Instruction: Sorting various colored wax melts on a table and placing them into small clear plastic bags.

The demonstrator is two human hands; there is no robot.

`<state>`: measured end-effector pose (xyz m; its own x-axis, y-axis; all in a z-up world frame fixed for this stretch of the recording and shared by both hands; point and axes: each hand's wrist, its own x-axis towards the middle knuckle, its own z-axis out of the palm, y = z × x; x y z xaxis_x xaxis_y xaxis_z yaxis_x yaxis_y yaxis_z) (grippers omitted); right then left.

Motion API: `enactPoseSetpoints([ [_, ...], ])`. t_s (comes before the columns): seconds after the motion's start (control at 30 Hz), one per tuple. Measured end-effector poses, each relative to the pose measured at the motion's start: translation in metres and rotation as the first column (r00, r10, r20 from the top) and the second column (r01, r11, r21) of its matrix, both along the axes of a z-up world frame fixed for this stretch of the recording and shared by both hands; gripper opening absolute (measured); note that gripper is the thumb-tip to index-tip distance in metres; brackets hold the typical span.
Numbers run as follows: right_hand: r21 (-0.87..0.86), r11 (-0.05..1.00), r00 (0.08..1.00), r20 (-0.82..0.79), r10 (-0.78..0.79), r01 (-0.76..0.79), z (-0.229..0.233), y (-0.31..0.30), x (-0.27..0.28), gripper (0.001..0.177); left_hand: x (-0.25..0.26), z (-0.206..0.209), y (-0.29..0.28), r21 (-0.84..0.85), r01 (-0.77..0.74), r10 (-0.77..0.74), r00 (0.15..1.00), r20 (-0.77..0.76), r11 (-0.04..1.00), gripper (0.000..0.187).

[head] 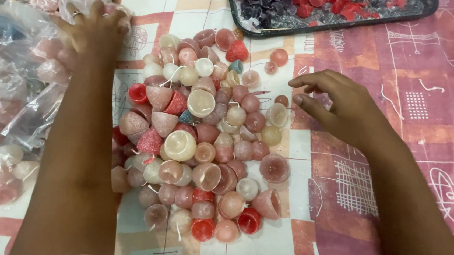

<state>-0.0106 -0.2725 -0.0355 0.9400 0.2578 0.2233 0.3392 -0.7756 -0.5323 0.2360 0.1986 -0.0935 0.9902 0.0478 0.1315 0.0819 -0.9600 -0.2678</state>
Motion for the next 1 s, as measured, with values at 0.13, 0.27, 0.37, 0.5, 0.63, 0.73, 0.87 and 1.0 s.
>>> enactPoseSetpoints([
  [0.13, -0.023, 1.0, 1.0, -0.011, 0.014, -0.014, 0.001, 0.006, 0.0, 0.034, -0.007, 0.015, 0.006, -0.078, -0.061, 0.051, 0.992, -0.114, 0.995, 0.063],
  [0.27, -0.018, 0.997, 0.997, 0.019, 0.07, -0.07, -0.004, 0.008, 0.001, 0.034, -0.022, 0.023, 0.008, -0.018, -0.041, 0.039, 0.995, -0.095, 0.999, 0.073],
  [0.37, -0.041, 0.998, 0.999, -0.033, 0.037, -0.038, -0.006, 0.008, 0.0, 0.034, -0.038, 0.032, -0.002, -0.005, -0.026, 0.025, 0.992, -0.121, 1.0, 0.08],
  [0.5, -0.047, 0.996, 0.996, 0.046, 0.081, -0.079, -0.011, 0.002, 0.003, 0.035, -0.058, 0.04, 0.002, -0.169, 0.016, -0.038, 0.991, -0.13, 0.986, 0.079],
  [0.63, -0.029, 0.999, 0.999, 0.024, 0.04, -0.039, -0.013, -0.004, 0.005, 0.035, -0.151, 0.085, 0.001, -0.432, 0.073, -0.115, 0.991, -0.073, 0.899, 0.063],
  [0.73, -0.057, 0.997, 0.997, -0.054, -0.049, 0.046, -0.013, -0.007, 0.006, 0.034, -0.242, 0.077, 0.028, -0.561, 0.332, -0.272, 0.943, 0.191, 0.758, 0.041],
  [0.87, -0.086, 0.991, 0.993, -0.055, -0.108, 0.103, -0.007, 0.004, 0.015, 0.034, -0.362, 0.038, 0.046, -0.597, 0.4, -0.197, 0.905, 0.377, 0.695, 0.033],
  [1.0, -0.177, 0.973, 0.981, 0.092, 0.168, -0.15, -0.006, 0.042, 0.056, 0.033, -0.438, -0.011, 0.049, -0.611, 0.251, 0.118, 0.859, 0.497, 0.751, 0.025],
])
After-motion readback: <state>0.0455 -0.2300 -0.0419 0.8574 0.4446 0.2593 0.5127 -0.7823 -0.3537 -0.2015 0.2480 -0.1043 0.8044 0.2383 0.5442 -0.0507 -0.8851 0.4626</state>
